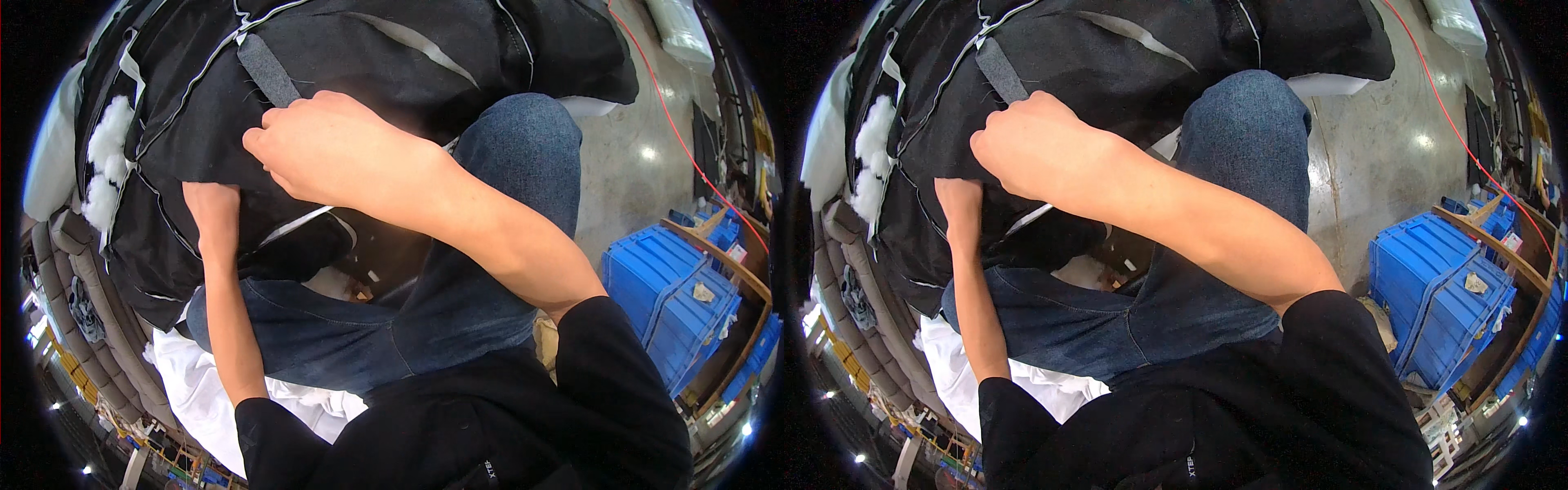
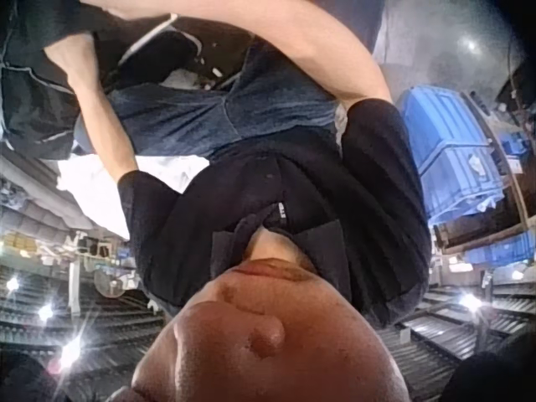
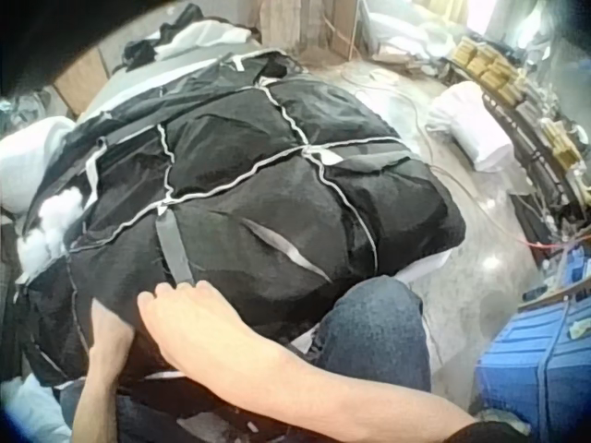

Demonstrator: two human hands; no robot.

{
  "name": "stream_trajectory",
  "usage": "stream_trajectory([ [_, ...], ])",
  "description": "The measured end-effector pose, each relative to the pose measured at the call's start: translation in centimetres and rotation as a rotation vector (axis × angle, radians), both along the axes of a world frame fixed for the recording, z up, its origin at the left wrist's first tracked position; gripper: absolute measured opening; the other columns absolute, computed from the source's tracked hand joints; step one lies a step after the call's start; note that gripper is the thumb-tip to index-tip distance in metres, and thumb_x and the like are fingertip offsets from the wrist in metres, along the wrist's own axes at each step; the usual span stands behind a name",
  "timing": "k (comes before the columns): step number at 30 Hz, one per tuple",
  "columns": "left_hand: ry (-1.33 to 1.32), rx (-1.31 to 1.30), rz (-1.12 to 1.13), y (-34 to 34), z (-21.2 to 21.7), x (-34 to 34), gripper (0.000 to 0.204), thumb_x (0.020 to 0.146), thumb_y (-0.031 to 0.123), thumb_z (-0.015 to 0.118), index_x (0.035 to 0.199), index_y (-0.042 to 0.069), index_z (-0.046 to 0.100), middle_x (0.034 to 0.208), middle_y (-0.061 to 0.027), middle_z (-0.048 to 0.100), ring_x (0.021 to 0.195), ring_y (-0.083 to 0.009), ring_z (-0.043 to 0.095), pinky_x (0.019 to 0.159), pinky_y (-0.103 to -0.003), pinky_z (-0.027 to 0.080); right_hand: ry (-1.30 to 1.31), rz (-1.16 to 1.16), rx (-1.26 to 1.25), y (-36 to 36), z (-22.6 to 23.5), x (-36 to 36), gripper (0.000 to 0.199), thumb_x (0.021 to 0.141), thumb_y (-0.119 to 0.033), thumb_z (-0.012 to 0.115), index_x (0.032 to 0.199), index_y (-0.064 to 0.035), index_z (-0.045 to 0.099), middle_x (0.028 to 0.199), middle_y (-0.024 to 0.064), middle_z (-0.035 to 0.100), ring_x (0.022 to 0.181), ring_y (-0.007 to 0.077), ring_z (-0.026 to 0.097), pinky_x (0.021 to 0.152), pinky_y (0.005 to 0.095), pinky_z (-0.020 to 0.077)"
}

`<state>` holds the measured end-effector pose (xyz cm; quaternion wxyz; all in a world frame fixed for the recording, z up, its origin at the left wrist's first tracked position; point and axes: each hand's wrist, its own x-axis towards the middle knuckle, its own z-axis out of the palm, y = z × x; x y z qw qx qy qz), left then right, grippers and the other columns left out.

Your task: Stuffing a large black fabric cushion with white padding and using scissors to cut the fabric.

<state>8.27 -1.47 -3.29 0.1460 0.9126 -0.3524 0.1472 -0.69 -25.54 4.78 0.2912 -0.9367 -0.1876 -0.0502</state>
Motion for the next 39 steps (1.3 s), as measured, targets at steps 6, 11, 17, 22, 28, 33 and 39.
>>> stream_trajectory([
  [6,0.365,0.067,0.253,0.4,0.4,1.1,0.027,0.08,0.006,0.06,0.105,-0.004,0.064,0.107,-0.0214,0.065,0.1,-0.0422,0.059,0.09,-0.045,0.045,-0.007,0.043,0.038,0.4,0.1,-0.2,0.013,0.079,-0.009,0.066,0.091,-0.0032,0.069,0.087,0.0156,0.07,0.082,0.0286,0.07,0.072,0.0389,0.054],
  [11,0.241,-0.087,0.066,0.5,0.0,1.7,0.026,0.083,0.011,0.059,0.103,-0.004,0.066,0.107,-0.0209,0.066,0.106,-0.0392,0.058,0.093,-0.044,0.044,0.011,0.034,0.023,0.2,-0.2,-0.1,0.014,0.08,-0.008,0.064,0.091,-0.0026,0.068,0.086,0.016,0.069,0.081,0.0286,0.07,0.072,0.0389,0.0538],
  [17,0.038,0.238,0.03,0.8,2.3,0.6,0.028,0.084,0.015,0.06,0.101,-0.006,0.064,0.102,-0.0234,0.065,0.102,-0.0407,0.058,0.088,-0.044,0.045,-0.01,0.009,0.035,0.3,-0.2,0.4,0.013,0.081,-0.008,0.062,0.091,-0.0024,0.067,0.085,0.0161,0.069,0.081,0.029,0.069,0.072,0.0398,0.0533],
  [22,0.546,0.458,0.268,1.6,8.3,0.5,0.029,0.085,0.019,0.062,0.091,-0.009,0.06,0.089,-0.0235,0.061,0.086,-0.0373,0.058,0.077,-0.039,0.046,0.014,0.04,-0.016,0.4,-0.1,0.0,0.012,0.082,-0.008,0.061,0.091,-0.0025,0.066,0.085,0.0157,0.068,0.081,0.0289,0.069,0.075,0.0403,0.0522],
  [28,0.54,-0.341,0.403,6.7,9.1,5.9,0.026,0.094,0.022,0.058,0.105,-0.001,0.064,0.09,-0.0083,0.069,0.081,-0.0176,0.066,0.074,-0.03,0.049,0.038,0.059,-0.086,0.5,-0.5,-0.1,0.013,0.085,-0.009,0.059,0.095,-0.0024,0.065,0.085,0.0154,0.068,0.082,0.0286,0.069,0.079,0.0407,0.0513],
  [33,0.005,-0.089,0.433,13.0,2.0,13.7,0.063,0.09,0.046,0.059,0.131,0.0,0.052,0.13,-0.0257,0.054,0.125,-0.0365,0.049,0.103,-0.041,0.038,0.063,0.102,-0.107,1.6,-0.4,0.4,0.014,0.086,-0.012,0.06,0.094,-0.0026,0.065,0.086,0.0154,0.069,0.083,0.0281,0.069,0.078,0.041,0.0512],
  [39,0.147,-0.274,0.803,12.5,2.9,13.2,0.077,0.092,0.055,0.051,0.145,0.003,0.032,0.12,-0.0247,0.06,0.11,-0.0335,0.061,0.093,-0.037,0.046,0.052,0.059,-0.046,0.6,-1.0,0.6,0.015,0.087,-0.017,0.061,0.09,-0.0031,0.063,0.082,0.0139,0.068,0.082,0.028,0.068,0.078,0.0409,0.0504],
])
